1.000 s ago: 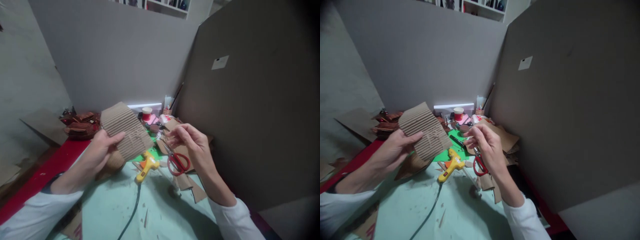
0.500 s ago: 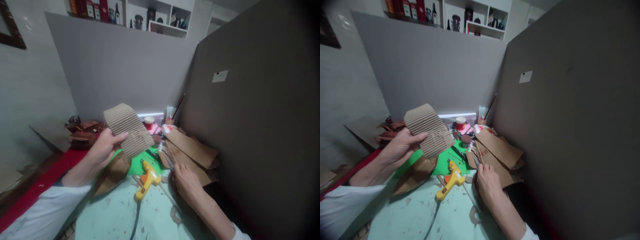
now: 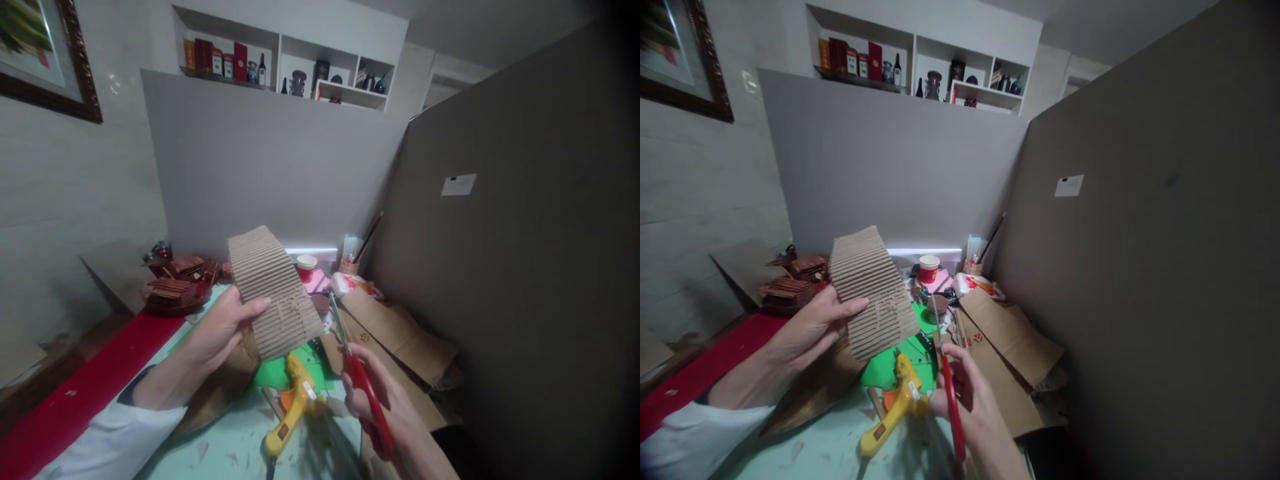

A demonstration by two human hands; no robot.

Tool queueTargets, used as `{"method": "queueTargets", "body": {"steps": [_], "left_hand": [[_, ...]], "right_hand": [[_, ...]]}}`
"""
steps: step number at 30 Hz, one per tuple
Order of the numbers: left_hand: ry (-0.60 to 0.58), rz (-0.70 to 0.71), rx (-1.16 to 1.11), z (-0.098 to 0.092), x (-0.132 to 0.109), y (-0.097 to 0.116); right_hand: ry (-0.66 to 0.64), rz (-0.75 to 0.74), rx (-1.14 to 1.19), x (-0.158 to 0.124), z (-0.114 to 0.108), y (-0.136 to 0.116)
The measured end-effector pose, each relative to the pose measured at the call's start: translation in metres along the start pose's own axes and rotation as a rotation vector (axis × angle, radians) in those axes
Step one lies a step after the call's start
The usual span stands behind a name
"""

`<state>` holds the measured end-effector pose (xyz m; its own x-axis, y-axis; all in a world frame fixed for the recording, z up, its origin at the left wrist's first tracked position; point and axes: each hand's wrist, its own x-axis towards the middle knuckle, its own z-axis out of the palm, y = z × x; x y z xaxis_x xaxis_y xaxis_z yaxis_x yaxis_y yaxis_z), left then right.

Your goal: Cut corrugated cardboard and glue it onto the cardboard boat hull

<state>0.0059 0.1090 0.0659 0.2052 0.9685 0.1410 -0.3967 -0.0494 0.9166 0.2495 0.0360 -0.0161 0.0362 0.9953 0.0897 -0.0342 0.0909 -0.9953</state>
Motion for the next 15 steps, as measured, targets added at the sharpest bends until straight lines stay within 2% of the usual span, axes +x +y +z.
{"method": "queueTargets", "body": {"steps": [4,8,15], "left_hand": [[0.050,0.036,-0.012,0.000,0.002,-0.003],[0.080,0.056,-0.023,0.003,0.001,-0.008],[0.105,-0.025,-0.087,0.028,-0.013,-0.018]], "right_hand": [[-0.179,0.001,-0.048,0.008,0.012,0.005],[-0.260,-0.030,-0.122,0.004,0.022,-0.003],[-0.234,-0.032,-0.257,0.001,0.034,-0.023]]}}
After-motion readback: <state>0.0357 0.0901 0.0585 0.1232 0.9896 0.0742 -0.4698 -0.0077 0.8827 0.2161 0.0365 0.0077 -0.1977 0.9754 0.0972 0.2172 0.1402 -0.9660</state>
